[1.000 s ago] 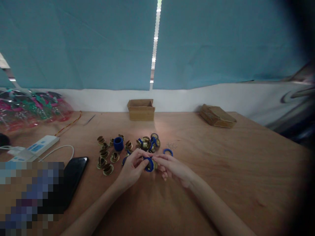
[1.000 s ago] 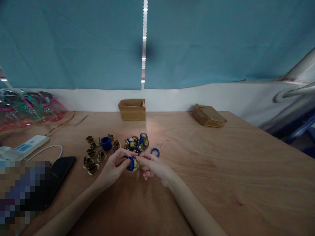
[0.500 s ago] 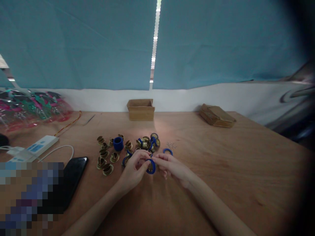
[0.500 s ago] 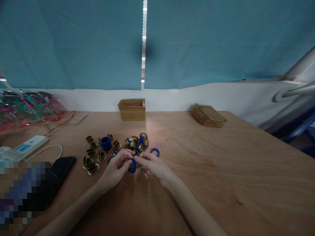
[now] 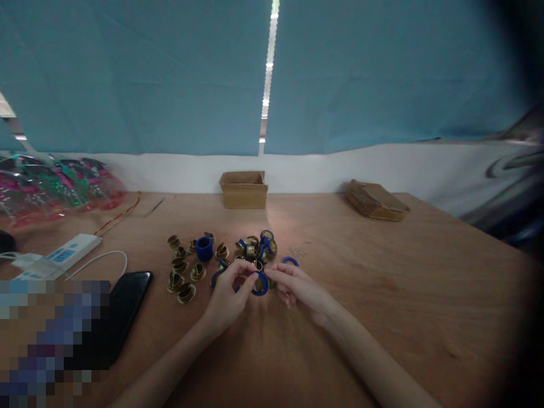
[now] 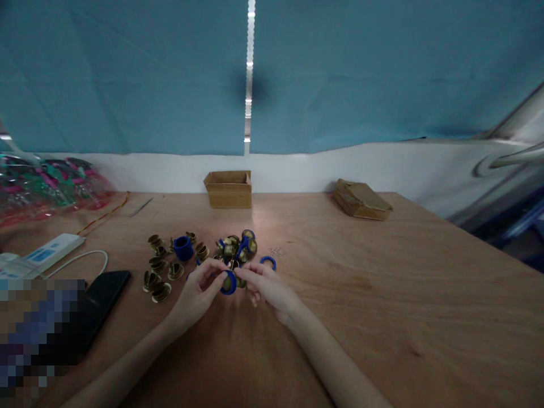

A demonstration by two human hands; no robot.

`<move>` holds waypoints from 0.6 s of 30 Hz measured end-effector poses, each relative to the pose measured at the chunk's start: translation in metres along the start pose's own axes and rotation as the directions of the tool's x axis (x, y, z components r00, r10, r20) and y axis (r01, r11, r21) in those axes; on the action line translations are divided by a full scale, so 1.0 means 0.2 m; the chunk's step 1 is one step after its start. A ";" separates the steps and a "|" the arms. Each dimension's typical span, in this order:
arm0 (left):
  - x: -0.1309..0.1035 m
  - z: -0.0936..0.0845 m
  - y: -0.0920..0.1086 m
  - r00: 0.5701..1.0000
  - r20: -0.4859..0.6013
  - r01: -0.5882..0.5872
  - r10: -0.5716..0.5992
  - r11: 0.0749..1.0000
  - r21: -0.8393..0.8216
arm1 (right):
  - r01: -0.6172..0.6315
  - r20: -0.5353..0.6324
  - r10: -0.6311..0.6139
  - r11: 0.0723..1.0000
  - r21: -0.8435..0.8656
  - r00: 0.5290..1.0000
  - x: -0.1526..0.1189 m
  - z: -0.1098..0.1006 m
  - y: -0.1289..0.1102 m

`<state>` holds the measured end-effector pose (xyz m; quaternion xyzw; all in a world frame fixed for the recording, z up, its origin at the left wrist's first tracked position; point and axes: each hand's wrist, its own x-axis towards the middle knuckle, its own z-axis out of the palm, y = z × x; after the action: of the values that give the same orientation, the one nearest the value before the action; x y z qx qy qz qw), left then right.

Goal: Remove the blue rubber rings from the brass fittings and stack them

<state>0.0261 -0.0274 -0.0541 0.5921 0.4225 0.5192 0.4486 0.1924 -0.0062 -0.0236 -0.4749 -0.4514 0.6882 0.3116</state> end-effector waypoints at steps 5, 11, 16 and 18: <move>0.00 0.00 0.01 1.000 -0.031 -0.002 0.003 1.000 0.020 | 0.016 0.000 -0.016 1.000 0.013 1.000 0.00 0.00 0.01; 0.00 -0.01 0.00 0.999 -0.053 0.007 -0.007 1.000 0.002 | 0.026 0.002 -0.026 0.999 0.040 1.000 0.00 0.00 0.01; 0.00 -0.01 0.03 0.997 -0.082 -0.011 0.014 0.999 0.034 | 0.013 -0.005 -0.012 1.000 0.026 1.000 0.00 0.01 0.00; 0.00 -0.01 0.04 0.994 -0.103 -0.032 0.038 0.997 0.064 | 0.021 -0.014 -0.020 1.000 0.010 1.000 -0.01 0.01 0.00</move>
<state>0.0237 -0.0292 -0.0460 0.5850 0.4509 0.5439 0.3982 0.1913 -0.0077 -0.0230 -0.4733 -0.4505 0.6840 0.3242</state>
